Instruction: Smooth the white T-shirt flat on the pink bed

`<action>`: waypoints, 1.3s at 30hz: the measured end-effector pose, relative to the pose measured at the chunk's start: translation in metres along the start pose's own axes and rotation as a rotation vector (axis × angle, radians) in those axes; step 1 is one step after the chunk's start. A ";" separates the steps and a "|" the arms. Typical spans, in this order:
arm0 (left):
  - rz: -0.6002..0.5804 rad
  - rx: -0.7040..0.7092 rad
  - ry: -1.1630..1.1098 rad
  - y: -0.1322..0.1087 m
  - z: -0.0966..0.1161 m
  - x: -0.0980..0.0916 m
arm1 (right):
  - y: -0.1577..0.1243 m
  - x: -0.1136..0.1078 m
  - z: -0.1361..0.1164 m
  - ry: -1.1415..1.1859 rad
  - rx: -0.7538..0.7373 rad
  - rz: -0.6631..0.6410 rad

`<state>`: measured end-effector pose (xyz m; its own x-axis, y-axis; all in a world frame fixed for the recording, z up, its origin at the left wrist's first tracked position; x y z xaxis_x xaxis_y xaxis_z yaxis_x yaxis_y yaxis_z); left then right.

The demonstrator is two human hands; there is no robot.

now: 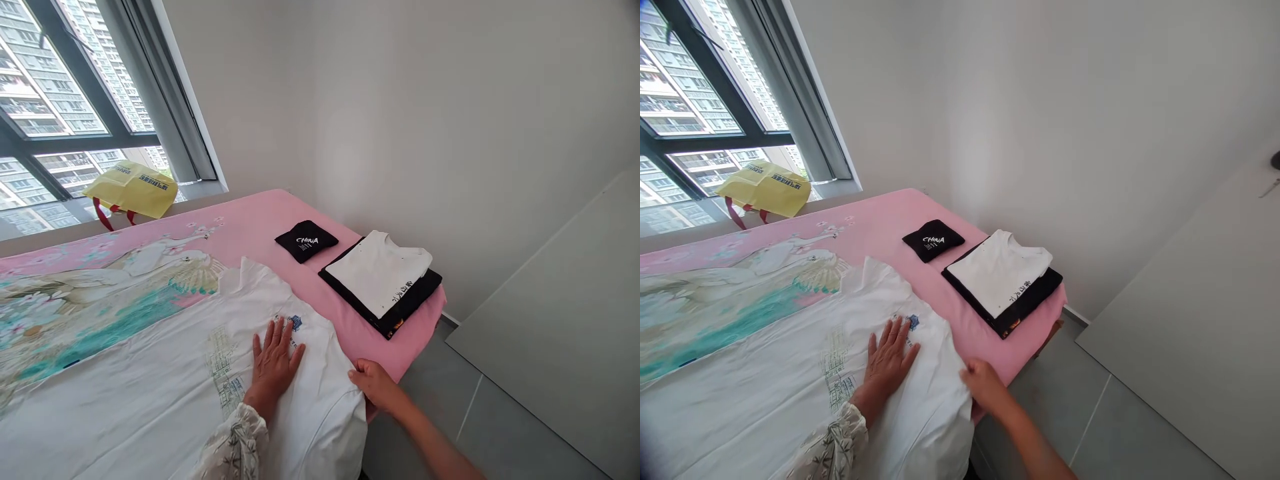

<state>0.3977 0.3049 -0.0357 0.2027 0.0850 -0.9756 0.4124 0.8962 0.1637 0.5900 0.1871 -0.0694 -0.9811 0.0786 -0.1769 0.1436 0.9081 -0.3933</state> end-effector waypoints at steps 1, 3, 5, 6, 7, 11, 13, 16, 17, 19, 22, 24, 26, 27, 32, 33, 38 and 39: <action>-0.003 0.001 -0.002 0.000 0.001 -0.001 | -0.006 -0.001 0.007 0.024 0.031 0.023; -0.007 0.003 -0.002 0.000 0.002 -0.002 | -0.012 -0.001 0.013 0.051 0.058 0.072; 0.001 0.003 0.005 0.000 0.002 -0.003 | -0.010 -0.001 0.011 0.055 0.035 0.091; 0.007 0.004 0.010 0.000 0.002 -0.003 | -0.008 0.000 0.008 0.065 0.019 0.087; 0.013 0.004 0.015 0.000 0.002 -0.004 | -0.005 0.001 0.007 0.082 0.006 0.075; 0.000 0.005 0.021 0.001 0.002 -0.002 | -0.007 -0.001 0.003 0.058 -0.023 0.047; -0.013 -0.001 0.021 0.001 0.002 -0.002 | -0.015 -0.010 -0.004 -0.152 -0.029 0.100; -0.021 -0.007 0.029 0.001 0.002 -0.003 | -0.022 -0.032 -0.033 -0.521 -0.074 0.292; -0.020 -0.007 0.033 0.001 0.003 -0.003 | -0.020 -0.036 -0.045 -0.565 -0.105 0.325; -0.009 -0.007 0.039 0.000 0.003 -0.004 | -0.007 -0.034 -0.068 -0.552 -0.154 0.309; 0.010 0.001 0.032 -0.001 0.003 -0.005 | 0.025 -0.018 -0.085 -0.580 -0.116 0.222; 0.008 0.007 0.019 -0.002 0.002 -0.005 | 0.043 -0.009 -0.084 -0.639 -0.055 0.201; 0.002 0.006 0.004 -0.003 0.001 -0.005 | 0.053 -0.003 -0.078 -0.654 -0.046 0.176; 0.002 0.003 -0.004 -0.003 0.001 -0.004 | 0.055 -0.002 -0.074 -0.648 -0.055 0.167; -0.004 -0.007 -0.033 -0.003 0.000 -0.005 | 0.054 -0.006 -0.058 -0.616 -0.134 0.222; -0.007 -0.007 -0.034 -0.003 0.000 -0.005 | 0.054 -0.007 -0.056 -0.596 -0.146 0.243; 0.001 0.001 -0.022 -0.003 0.001 -0.005 | 0.059 -0.010 -0.047 -0.467 -0.158 0.259; 0.006 0.004 -0.021 -0.003 0.001 -0.005 | 0.060 -0.011 -0.047 -0.454 -0.156 0.255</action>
<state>0.3965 0.3014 -0.0309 0.2233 0.0811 -0.9714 0.4148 0.8939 0.1700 0.6033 0.2595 -0.0487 -0.7582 0.1497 -0.6346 0.3148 0.9364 -0.1551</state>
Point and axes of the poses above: each hand's wrist, its own y-axis towards the middle knuckle, its own x-axis out of the palm, z = x × y, the point moved 6 cm from there along y, towards the middle knuckle, and after that the axes turned 1 degree about -y, right-handed, at the moved point
